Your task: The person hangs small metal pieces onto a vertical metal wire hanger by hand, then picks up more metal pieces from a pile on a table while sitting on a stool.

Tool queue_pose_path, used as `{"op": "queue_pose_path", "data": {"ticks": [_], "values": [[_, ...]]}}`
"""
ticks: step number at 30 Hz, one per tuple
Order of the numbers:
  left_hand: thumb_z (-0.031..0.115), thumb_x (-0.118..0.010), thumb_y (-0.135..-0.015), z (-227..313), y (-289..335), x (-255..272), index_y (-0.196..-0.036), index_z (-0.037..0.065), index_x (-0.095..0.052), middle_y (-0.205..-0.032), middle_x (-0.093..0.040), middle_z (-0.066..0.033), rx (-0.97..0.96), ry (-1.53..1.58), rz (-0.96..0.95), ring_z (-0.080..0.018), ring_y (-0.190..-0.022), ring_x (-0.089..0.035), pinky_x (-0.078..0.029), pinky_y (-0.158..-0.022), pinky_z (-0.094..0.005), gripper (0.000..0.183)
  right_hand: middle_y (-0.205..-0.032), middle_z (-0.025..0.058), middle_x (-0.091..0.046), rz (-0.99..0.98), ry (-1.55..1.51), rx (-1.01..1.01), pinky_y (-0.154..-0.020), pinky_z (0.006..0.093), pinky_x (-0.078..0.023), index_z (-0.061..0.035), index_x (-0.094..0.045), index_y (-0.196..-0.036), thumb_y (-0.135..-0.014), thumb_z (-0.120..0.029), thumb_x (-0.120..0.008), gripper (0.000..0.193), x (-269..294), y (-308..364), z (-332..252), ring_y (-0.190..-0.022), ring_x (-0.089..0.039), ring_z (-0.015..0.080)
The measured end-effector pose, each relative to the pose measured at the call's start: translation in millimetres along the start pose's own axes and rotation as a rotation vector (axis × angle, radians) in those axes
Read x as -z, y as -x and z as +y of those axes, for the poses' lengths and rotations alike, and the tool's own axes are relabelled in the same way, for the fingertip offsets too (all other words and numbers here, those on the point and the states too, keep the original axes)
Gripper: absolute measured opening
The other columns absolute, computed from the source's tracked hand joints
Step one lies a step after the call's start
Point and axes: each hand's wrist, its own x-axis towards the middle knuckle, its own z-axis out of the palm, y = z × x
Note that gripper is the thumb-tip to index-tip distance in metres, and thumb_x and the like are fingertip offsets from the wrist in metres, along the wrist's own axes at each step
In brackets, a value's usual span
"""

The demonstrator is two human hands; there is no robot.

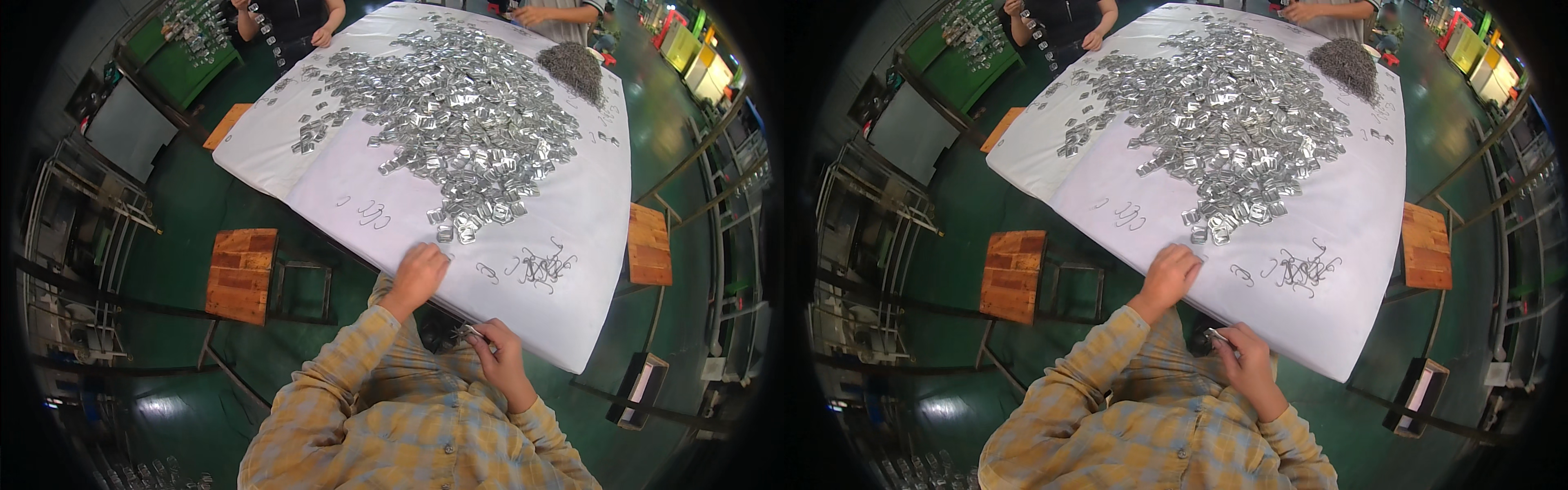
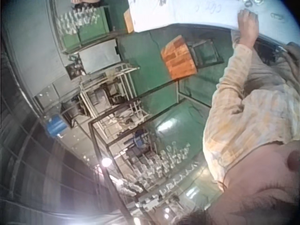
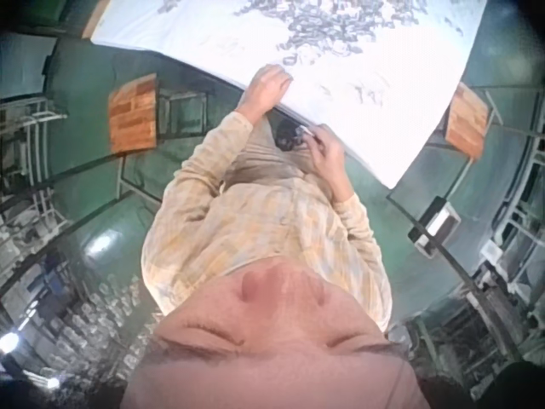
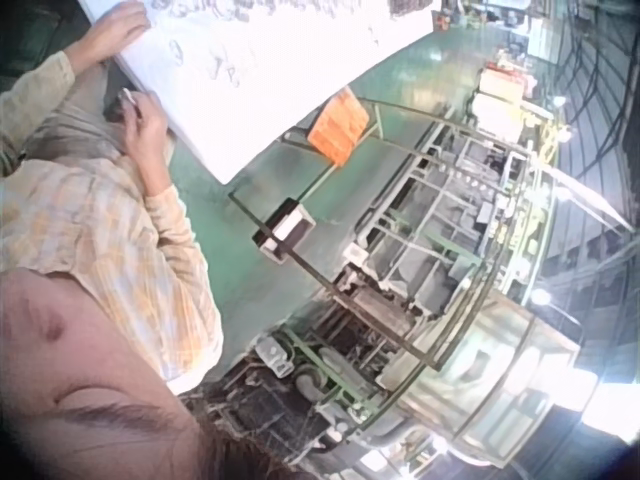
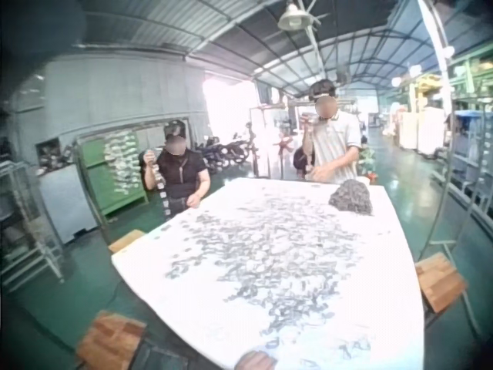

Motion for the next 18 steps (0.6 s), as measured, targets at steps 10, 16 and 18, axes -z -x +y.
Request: {"op": "queue_pose_path", "data": {"ticks": [10,16,18], "values": [[0.003,-0.065,-0.072,-80.6,-2.2,53.4,-0.081,0.001,-0.066,-0.077,-0.056,-0.0115,0.331,-0.266,0.264,-0.0306,-0.075,-0.055,-0.046,-0.069,-0.0391,0.009,-0.073,0.0092,-0.056,0.014,-0.007,0.007,-0.053,0.0273,-0.042,-0.0004,-0.063,-0.089,-0.078,0.001,-0.062,0.012,-1.2,-2.7,-0.9,-0.060,-0.053,0.0198],[0.005,-0.060,-0.073,-99.7,-15.0,62.3,-0.073,0.002,-0.064,-0.077,-0.056,-0.0114,0.207,-0.528,-0.082,-0.0289,-0.078,-0.056,-0.047,-0.070,-0.0372,0.005,-0.070,0.0093,-0.053,-0.006,-0.002,-0.003,-0.055,0.0275,-0.038,0.0007,-0.062,-0.088,-0.077,-0.001,-0.063,0.011,-3.7,-4.5,-4.2,-0.060,-0.049,0.0188],[0.005,-0.058,-0.072,-98.5,-23.8,60.3,-0.071,0.002,-0.063,-0.076,-0.056,-0.0114,0.168,-0.578,-0.129,-0.0288,-0.077,-0.056,-0.048,-0.070,-0.0372,0.006,-0.070,0.0093,-0.054,0.006,-0.013,-0.011,-0.055,0.0274,-0.038,0.0008,-0.062,-0.087,-0.077,-0.001,-0.063,0.010,-4.1,-4.1,-5.2,-0.060,-0.049,0.0187]]}}
